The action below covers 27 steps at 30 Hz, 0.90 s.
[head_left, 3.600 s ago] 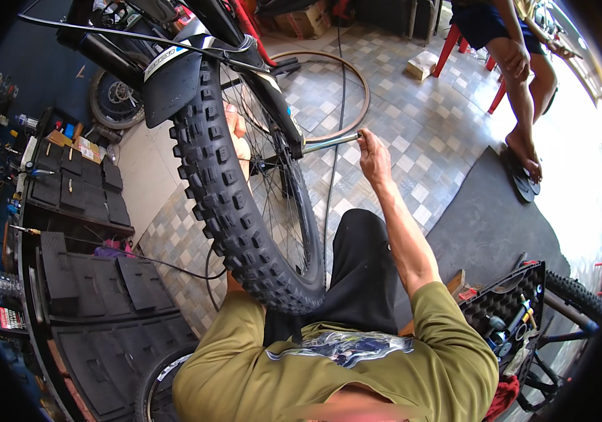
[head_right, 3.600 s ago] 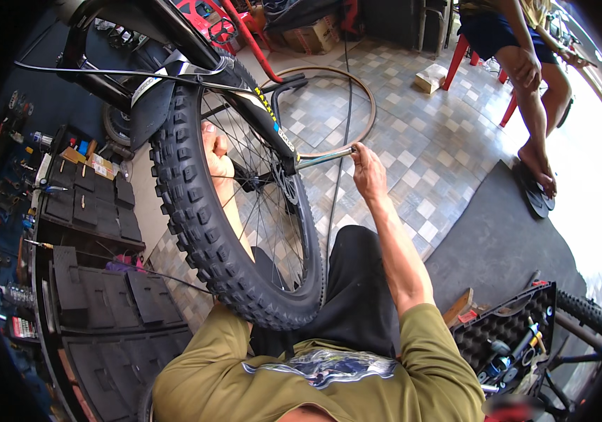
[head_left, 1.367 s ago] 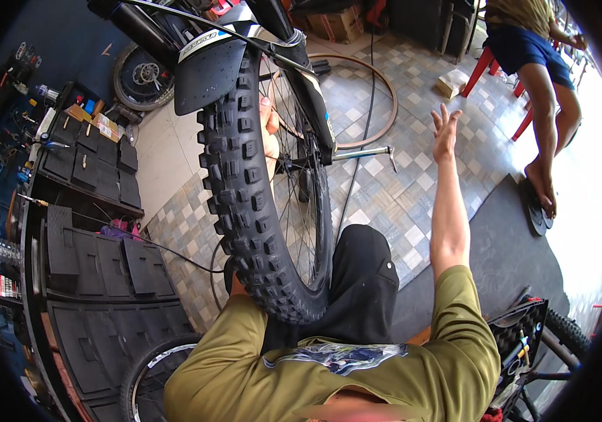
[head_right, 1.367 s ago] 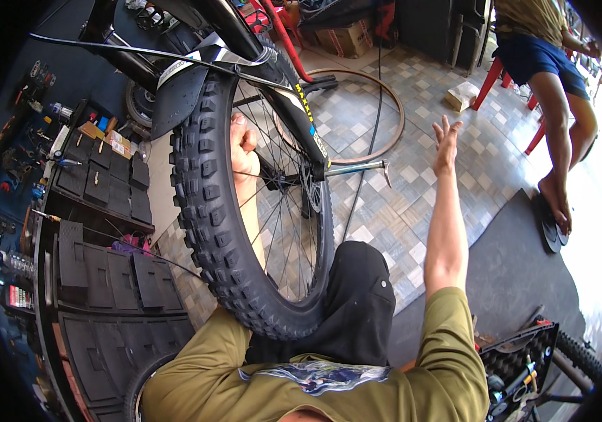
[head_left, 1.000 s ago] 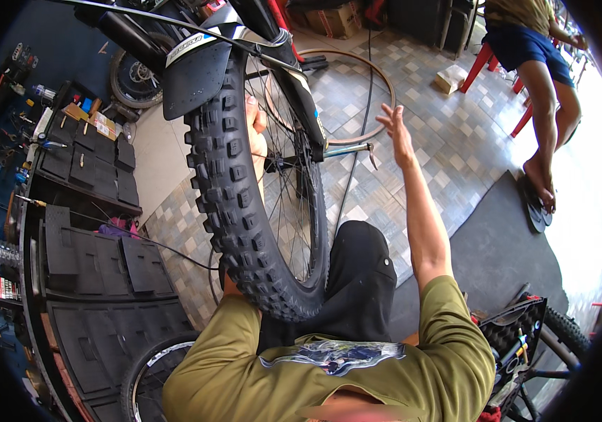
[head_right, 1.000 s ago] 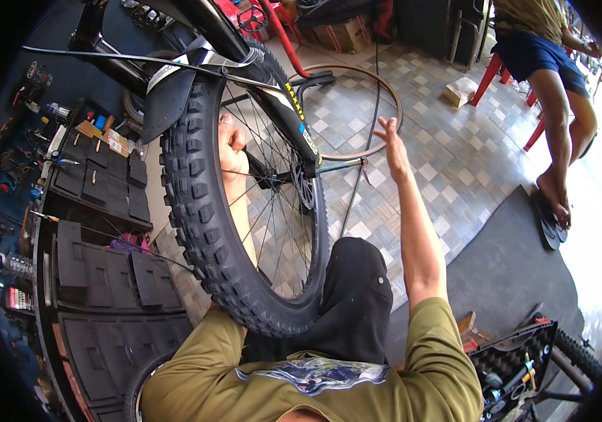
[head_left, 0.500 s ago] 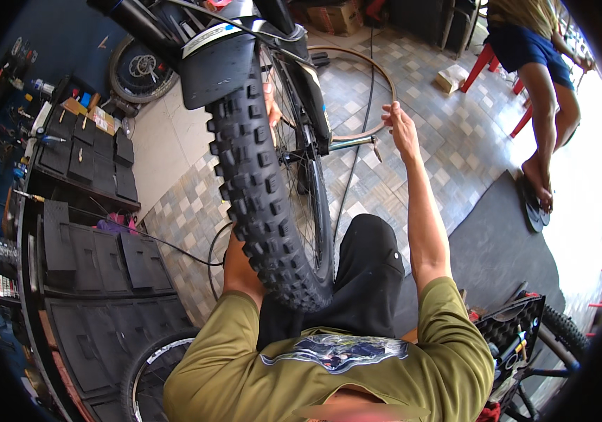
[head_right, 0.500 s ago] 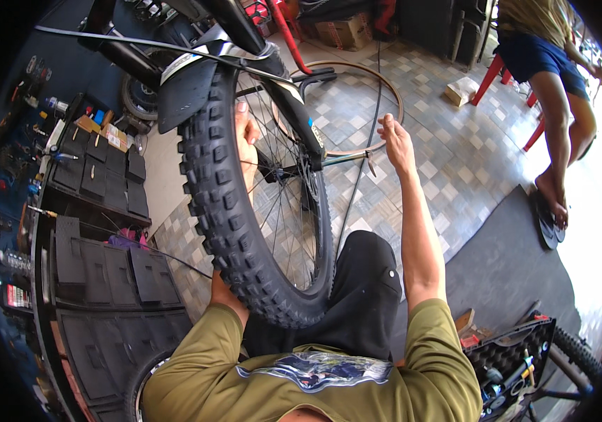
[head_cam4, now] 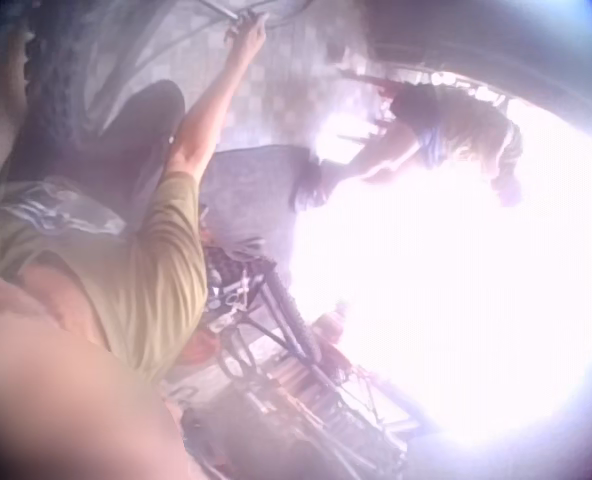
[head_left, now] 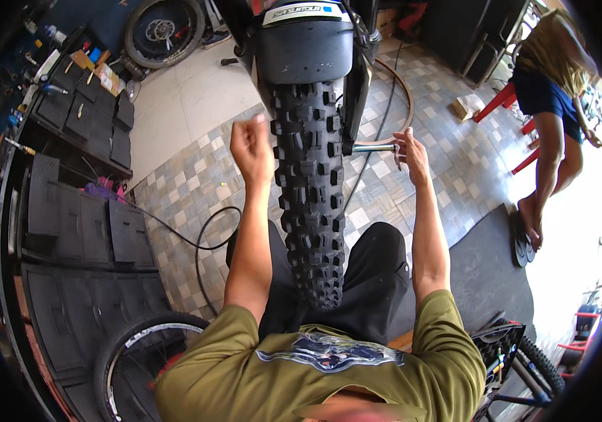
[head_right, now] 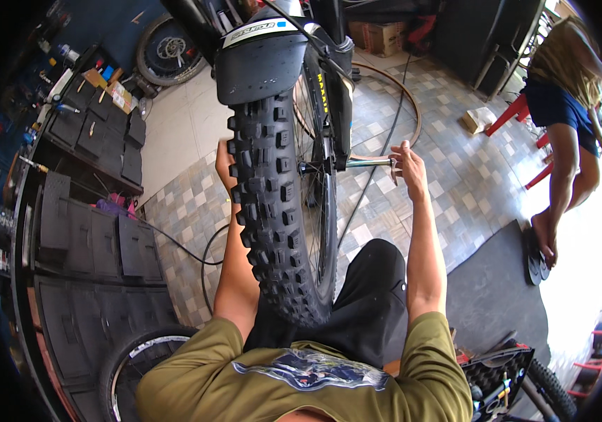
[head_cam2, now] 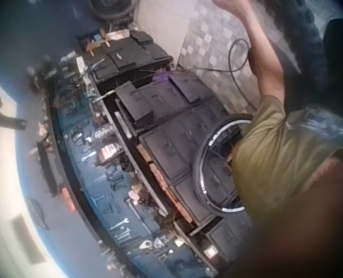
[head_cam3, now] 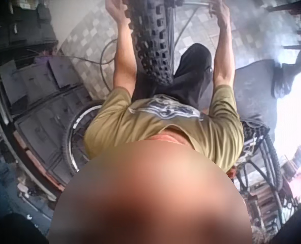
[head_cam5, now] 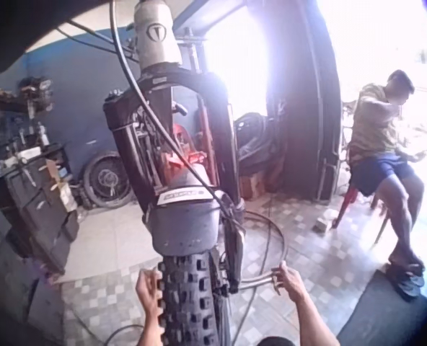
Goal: The person works on a bicycle in a workshop, tightening the rear wheel axle with a wrench, spinning the wheel, and wiping the frame and handlebars with a cloth. They also handle the seat and handlebars while another person sits nearby.
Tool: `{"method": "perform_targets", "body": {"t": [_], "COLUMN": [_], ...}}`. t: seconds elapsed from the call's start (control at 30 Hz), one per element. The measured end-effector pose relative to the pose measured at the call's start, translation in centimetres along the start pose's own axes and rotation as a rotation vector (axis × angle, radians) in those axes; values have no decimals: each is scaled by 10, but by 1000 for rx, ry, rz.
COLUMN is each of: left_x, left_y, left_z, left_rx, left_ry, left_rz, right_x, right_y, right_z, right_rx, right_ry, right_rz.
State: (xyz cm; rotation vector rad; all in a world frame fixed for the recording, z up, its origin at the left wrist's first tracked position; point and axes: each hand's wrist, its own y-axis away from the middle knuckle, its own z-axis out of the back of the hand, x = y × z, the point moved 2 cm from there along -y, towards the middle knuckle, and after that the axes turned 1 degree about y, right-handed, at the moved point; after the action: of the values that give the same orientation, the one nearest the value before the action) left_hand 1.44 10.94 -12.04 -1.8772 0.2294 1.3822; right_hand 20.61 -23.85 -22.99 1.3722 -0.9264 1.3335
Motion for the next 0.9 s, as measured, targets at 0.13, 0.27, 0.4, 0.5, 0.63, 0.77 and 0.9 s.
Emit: {"method": "perform_targets", "body": {"t": [0.13,0.27,0.4,0.5,0.63,0.77,0.9], "left_x": [115,166,188,195,200,207,204], "left_y": [6,17,20,20,18,15,3], "left_z": [24,9,9,-25,-20,-11,-28], "left_rx": [-83,-37,-52,2,-29,-57,-30], "left_ry": [40,179,252,318,330,370,400], "left_rz": [400,566,608,626,628,599,571], "right_x": [-4,-5,-8,-30,-5,0,4], "right_y": [-9,-23,-42,-57,-35,-28,-32], "right_z": [20,88,84,5,-46,26,0], "right_rx": [-68,-258,-405,-151,36,-115,-137], "right_ry": [-67,-152,-326,-308,-307,-157,-214], "right_rz": [46,114,126,125,110,122,134]}}
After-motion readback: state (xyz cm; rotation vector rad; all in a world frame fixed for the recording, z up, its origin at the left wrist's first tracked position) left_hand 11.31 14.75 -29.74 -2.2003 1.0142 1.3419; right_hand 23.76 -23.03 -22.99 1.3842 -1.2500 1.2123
